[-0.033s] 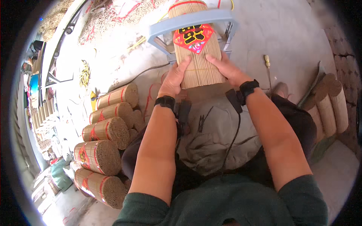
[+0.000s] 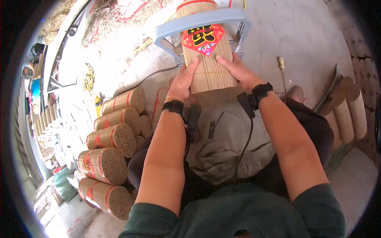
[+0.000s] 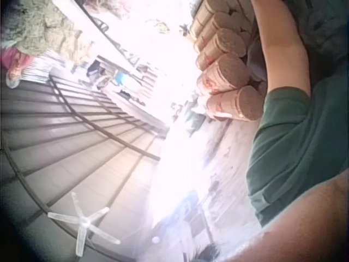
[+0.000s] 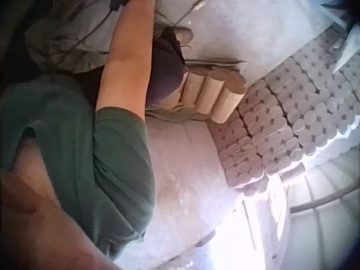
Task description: Weighing bundles of incense or bamboo sticks on a digital scale and applying decorative labels.
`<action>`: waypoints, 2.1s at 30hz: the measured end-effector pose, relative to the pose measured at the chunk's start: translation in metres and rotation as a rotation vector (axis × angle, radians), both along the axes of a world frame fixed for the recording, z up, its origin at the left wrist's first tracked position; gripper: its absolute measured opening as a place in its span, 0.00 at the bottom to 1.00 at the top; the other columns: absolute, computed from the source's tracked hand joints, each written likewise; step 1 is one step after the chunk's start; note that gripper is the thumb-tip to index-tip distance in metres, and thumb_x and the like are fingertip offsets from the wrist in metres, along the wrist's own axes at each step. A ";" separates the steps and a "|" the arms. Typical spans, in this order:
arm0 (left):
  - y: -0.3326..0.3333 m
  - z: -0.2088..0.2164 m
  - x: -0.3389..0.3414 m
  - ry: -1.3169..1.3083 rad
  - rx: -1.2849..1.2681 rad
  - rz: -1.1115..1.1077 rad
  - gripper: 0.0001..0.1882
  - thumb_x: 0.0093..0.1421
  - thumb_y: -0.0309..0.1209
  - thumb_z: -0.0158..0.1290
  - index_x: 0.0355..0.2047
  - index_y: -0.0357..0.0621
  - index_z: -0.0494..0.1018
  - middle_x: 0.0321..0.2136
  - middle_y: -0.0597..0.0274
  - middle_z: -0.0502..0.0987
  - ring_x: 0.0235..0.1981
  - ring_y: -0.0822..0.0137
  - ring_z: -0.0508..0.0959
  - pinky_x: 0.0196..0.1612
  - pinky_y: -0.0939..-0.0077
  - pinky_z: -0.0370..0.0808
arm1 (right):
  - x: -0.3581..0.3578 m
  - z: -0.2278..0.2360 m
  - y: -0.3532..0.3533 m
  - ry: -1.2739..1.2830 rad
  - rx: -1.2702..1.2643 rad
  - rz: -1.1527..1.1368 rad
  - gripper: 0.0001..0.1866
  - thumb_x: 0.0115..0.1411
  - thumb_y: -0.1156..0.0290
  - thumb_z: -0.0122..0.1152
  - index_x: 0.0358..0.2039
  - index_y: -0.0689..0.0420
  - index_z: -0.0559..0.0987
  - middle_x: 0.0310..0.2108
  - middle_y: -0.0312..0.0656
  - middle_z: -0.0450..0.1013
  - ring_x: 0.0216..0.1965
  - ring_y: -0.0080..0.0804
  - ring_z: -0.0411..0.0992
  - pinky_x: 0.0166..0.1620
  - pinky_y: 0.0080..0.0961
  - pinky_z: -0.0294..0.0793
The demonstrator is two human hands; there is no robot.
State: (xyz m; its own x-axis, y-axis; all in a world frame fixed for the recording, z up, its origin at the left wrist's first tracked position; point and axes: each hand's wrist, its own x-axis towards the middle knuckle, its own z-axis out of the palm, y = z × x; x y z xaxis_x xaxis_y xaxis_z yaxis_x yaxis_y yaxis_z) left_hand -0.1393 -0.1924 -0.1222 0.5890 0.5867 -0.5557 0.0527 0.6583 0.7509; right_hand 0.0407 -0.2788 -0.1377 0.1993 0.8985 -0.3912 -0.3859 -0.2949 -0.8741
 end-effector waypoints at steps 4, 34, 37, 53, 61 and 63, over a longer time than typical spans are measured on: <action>0.008 -0.012 0.004 -0.043 -0.006 -0.002 0.40 0.55 0.51 0.56 0.59 0.37 0.58 0.52 0.56 0.69 0.51 0.64 0.71 0.52 0.69 0.68 | 0.003 -0.012 0.008 -0.002 -0.047 -0.070 0.48 0.49 0.44 0.66 0.59 0.64 0.58 0.50 0.48 0.68 0.52 0.36 0.67 0.53 0.32 0.67; -0.002 0.010 0.005 -0.014 -0.013 0.061 0.41 0.55 0.52 0.55 0.59 0.37 0.56 0.51 0.54 0.69 0.49 0.61 0.72 0.51 0.66 0.70 | 0.001 0.023 -0.006 0.030 0.023 0.025 0.46 0.53 0.53 0.65 0.63 0.61 0.51 0.55 0.46 0.62 0.56 0.34 0.61 0.57 0.31 0.63; -0.017 0.024 -0.004 -0.019 -0.013 0.064 0.38 0.57 0.51 0.54 0.57 0.35 0.59 0.48 0.53 0.71 0.46 0.61 0.74 0.47 0.66 0.73 | -0.004 0.040 -0.026 0.024 0.085 0.059 0.44 0.53 0.55 0.65 0.62 0.61 0.53 0.54 0.46 0.63 0.55 0.33 0.62 0.56 0.31 0.64; -0.202 0.142 -0.076 -0.141 -0.080 0.005 0.25 0.64 0.41 0.48 0.56 0.40 0.60 0.49 0.59 0.71 0.47 0.67 0.74 0.48 0.70 0.73 | -0.077 0.149 -0.216 0.046 0.140 -0.011 0.39 0.56 0.60 0.63 0.61 0.62 0.53 0.52 0.42 0.65 0.53 0.28 0.64 0.56 0.30 0.64; -0.222 0.218 -0.064 -0.311 0.307 -0.173 0.27 0.64 0.40 0.46 0.59 0.40 0.57 0.52 0.60 0.69 0.51 0.68 0.70 0.53 0.70 0.69 | -0.014 0.224 -0.211 0.309 0.309 0.067 0.40 0.61 0.40 0.45 0.63 0.57 0.54 0.59 0.43 0.61 0.57 0.32 0.62 0.59 0.31 0.62; -0.222 0.230 -0.060 -0.279 0.445 -0.218 0.27 0.65 0.42 0.45 0.59 0.40 0.57 0.52 0.59 0.69 0.51 0.69 0.70 0.54 0.70 0.68 | -0.016 0.233 -0.211 0.359 0.352 0.024 0.38 0.61 0.41 0.45 0.62 0.57 0.57 0.59 0.41 0.61 0.57 0.31 0.62 0.59 0.32 0.62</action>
State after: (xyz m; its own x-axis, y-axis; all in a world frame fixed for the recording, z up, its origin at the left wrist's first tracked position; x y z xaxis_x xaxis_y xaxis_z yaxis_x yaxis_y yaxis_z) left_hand -0.1989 -0.4143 0.1082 0.8119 0.5771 -0.0884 -0.0885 0.2714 0.9584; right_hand 0.0243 -0.4897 0.0950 0.0853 0.9909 -0.1037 -0.6769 -0.0187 -0.7358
